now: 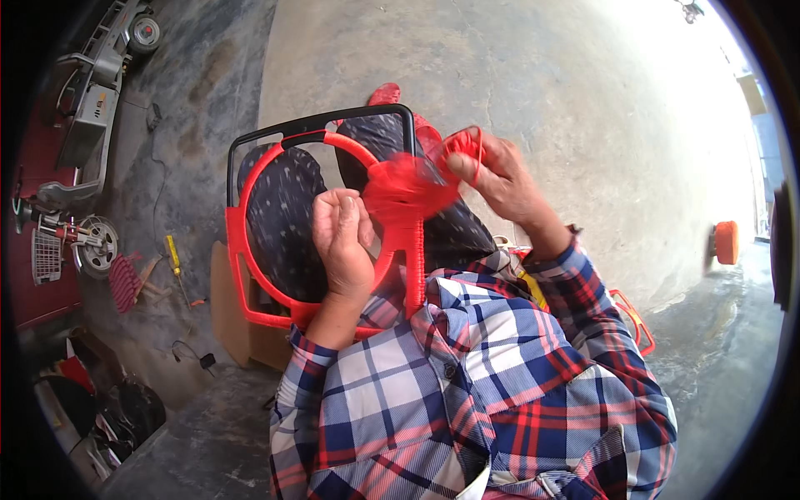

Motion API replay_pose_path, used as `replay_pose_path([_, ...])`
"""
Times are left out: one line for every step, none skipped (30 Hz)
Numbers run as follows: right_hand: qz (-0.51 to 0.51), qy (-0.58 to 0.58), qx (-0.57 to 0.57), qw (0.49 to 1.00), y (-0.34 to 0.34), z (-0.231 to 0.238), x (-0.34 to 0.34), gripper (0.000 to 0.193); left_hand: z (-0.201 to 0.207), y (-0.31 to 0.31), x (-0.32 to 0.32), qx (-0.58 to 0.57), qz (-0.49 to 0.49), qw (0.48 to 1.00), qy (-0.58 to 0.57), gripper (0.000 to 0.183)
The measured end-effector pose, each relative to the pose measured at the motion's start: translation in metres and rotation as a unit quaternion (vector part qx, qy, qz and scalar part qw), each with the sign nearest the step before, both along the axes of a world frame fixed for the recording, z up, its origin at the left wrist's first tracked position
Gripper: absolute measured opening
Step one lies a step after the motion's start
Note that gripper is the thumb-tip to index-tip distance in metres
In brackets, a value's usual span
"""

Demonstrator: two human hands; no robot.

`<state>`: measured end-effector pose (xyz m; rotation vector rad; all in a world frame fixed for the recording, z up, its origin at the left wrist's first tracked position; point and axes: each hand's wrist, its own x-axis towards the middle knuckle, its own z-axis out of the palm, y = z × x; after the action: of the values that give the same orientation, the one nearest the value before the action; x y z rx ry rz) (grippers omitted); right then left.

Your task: Wrapping a red plastic cord or tape tightly around a red metal frame.

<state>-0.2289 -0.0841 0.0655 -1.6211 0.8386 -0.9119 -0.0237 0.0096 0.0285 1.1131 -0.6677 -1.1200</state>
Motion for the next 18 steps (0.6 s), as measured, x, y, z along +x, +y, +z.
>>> replay_pose_path([0.026,0.116,0.011,0.993,-0.002,-0.001,-0.018,0.015,-0.002,-0.002,0.001,0.030,0.009,0.999,0.011,0.015])
replay_pose_path([0.052,0.233,0.021,0.971,-0.004,-0.001,-0.035,0.015,-0.004,-0.004,0.003,0.029,0.009,0.999,0.014,0.015])
replay_pose_path([0.011,0.170,0.059,0.984,-0.002,-0.008,-0.046,0.018,-0.007,-0.006,0.006,0.064,-0.006,0.998,0.025,0.015])
replay_pose_path([0.011,0.057,0.159,0.986,-0.005,-0.013,-0.062,0.015,-0.009,-0.008,0.006,0.098,-0.021,0.994,0.036,0.016])
replay_pose_path([-0.014,-0.088,0.212,0.973,-0.006,-0.015,-0.074,0.013,-0.005,-0.008,0.005,0.145,-0.023,0.988,0.037,0.021])
replay_pose_path([-0.039,-0.230,0.261,0.937,-0.007,-0.016,-0.087,0.011,-0.006,-0.008,0.005,0.145,-0.020,0.988,0.040,0.021])
replay_pose_path([-0.067,-0.334,0.270,0.901,-0.012,-0.025,-0.106,0.012,-0.007,-0.009,0.005,0.159,-0.036,0.985,0.062,0.025])
replay_pose_path([-0.100,-0.433,0.271,0.854,-0.018,-0.035,-0.130,0.014,-0.008,-0.010,0.004,0.173,-0.059,0.979,0.086,0.030])
replay_pose_path([-0.047,-0.538,0.280,0.794,-0.027,-0.044,-0.152,0.015,-0.007,-0.009,0.004,0.173,-0.058,0.979,0.086,0.030])
replay_pose_path([0.005,-0.634,0.282,0.720,-0.037,-0.053,-0.173,0.017,-0.006,-0.009,0.005,0.176,-0.070,0.978,0.092,0.035])
replay_pose_path([-0.023,-0.661,0.268,0.701,-0.044,-0.059,-0.191,0.019,-0.004,-0.009,0.005,0.179,-0.083,0.975,0.097,0.040])
replay_pose_path([-0.057,-0.661,0.276,0.695,-0.044,-0.059,-0.197,0.023,-0.004,-0.010,0.005,0.182,-0.093,0.974,0.102,0.045])
replay_pose_path([-0.074,-0.653,0.255,0.709,-0.044,-0.064,-0.198,0.026,-0.003,-0.011,0.003,0.181,-0.094,0.974,0.101,0.045])
replay_pose_path([-0.091,-0.644,0.233,0.723,-0.044,-0.070,-0.198,0.029,-0.002,-0.012,-0.001,0.166,-0.109,0.970,0.140,0.048])
replay_pose_path([-0.094,-0.603,0.247,0.752,-0.043,-0.077,-0.197,0.030,-0.001,-0.014,-0.003,0.151,-0.125,0.964,0.179,0.051])
replay_pose_path([-0.099,-0.562,0.263,0.778,-0.038,-0.079,-0.175,0.031,-0.003,-0.015,-0.002,0.155,-0.126,0.964,0.177,0.051])
replay_pose_path([-0.211,-0.402,0.266,0.851,-0.025,-0.067,-0.134,0.024,-0.006,-0.013,0.003,0.143,-0.143,0.960,0.193,0.050])
replay_pose_path([-0.131,-0.376,0.327,0.857,-0.015,-0.069,-0.113,0.019,-0.007,-0.014,0.005,0.131,-0.168,0.954,0.211,0.050])
